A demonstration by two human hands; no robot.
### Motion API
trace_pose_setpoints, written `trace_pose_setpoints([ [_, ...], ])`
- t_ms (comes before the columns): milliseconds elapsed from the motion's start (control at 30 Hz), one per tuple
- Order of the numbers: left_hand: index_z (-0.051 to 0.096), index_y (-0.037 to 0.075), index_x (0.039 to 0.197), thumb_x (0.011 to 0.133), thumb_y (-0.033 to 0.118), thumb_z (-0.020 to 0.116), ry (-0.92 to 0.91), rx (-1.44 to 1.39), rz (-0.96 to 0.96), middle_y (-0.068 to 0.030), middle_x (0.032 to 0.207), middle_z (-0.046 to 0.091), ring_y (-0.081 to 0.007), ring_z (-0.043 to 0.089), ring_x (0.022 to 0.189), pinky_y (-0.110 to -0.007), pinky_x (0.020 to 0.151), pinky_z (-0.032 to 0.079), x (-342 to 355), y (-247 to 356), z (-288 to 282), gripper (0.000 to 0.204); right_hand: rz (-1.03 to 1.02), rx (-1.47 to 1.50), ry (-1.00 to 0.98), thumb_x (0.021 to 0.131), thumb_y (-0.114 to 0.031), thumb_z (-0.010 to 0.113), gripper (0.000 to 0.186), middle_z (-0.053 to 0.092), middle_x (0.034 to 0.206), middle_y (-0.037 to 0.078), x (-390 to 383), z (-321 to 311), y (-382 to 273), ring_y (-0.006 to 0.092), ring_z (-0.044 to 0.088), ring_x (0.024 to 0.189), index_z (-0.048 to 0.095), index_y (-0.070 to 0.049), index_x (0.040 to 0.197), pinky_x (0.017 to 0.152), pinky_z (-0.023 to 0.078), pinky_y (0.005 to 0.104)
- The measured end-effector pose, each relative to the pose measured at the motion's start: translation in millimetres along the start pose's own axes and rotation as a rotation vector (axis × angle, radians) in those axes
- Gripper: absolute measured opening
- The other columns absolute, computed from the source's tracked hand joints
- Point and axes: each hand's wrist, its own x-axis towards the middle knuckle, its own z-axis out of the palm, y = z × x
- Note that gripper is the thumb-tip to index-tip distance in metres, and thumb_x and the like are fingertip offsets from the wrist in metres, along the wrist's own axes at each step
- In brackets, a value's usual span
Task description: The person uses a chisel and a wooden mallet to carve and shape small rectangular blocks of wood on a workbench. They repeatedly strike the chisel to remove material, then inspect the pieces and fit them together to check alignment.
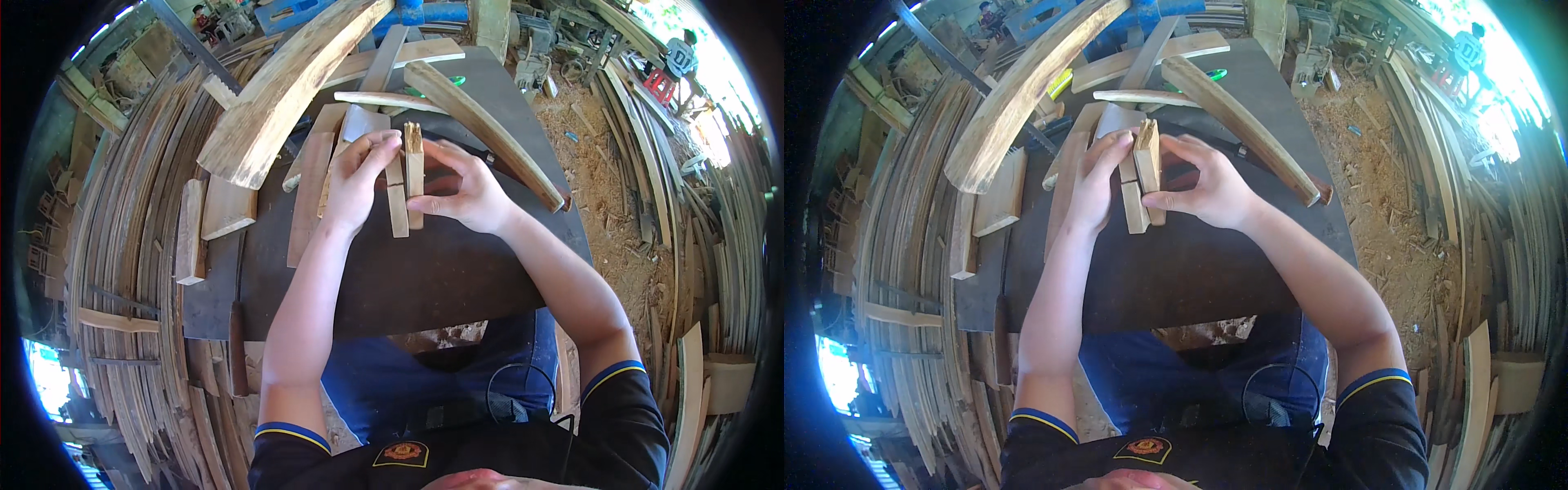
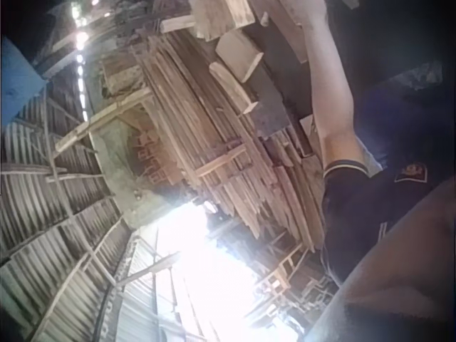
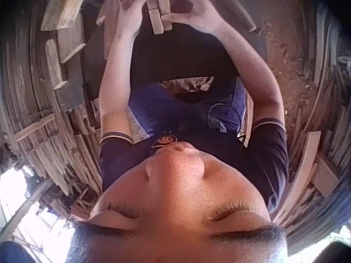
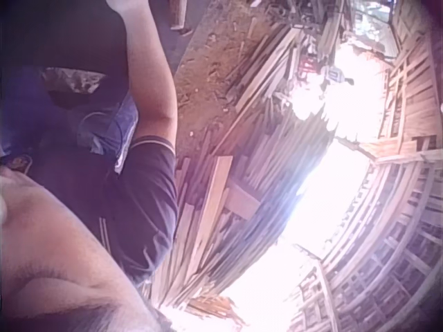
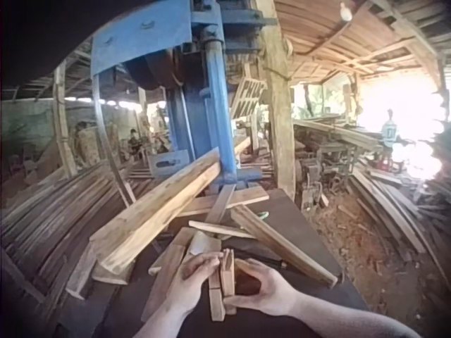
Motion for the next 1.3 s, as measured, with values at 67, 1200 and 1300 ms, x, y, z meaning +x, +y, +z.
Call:
trace_pose_setpoints([
  [67, 0.070, 0.006, 0.116, 0.100, 0.044, 0.068, 0.014, -0.004, -0.165, -0.0019, 0.096, 0.070, -0.0093, 0.068, 0.087, -0.028, 0.075, 0.057, -1, 6, 0, 0.041, -0.072, -0.141, 0.046, 0.076, -0.020, 0.091, 0.084, 0.058, 0.132, 0.014, 2, -6, -3, 0.0233, 0.063, 0.118, 0.051, 0.004, 0.145, 0.094, 0.059, 0.0351],
  [1200, 0.068, 0.001, 0.125, 0.086, 0.030, 0.087, -0.031, 0.242, 0.100, -0.0032, 0.103, 0.071, -0.0120, 0.065, 0.098, -0.028, 0.086, 0.052, 1, 8, -15, 0.052, 0.231, 0.339, 0.093, 0.083, -0.020, 0.087, 0.070, 0.062, 0.123, 0.005, 6, -16, 15, 0.0157, 0.061, 0.108, 0.057, -0.003, 0.144, 0.091, 0.053, 0.0329],
  [1300, 0.070, 0.001, 0.123, 0.089, 0.037, 0.084, 0.002, 0.385, 0.034, -0.0041, 0.107, 0.071, -0.0110, 0.064, 0.097, -0.028, 0.087, 0.050, 4, 9, -18, 0.052, 0.263, 0.361, 0.137, 0.085, -0.023, 0.085, 0.068, 0.062, 0.122, 0.005, 8, -22, 14, 0.0157, 0.061, 0.106, 0.058, -0.005, 0.145, 0.092, 0.052, 0.0327],
])
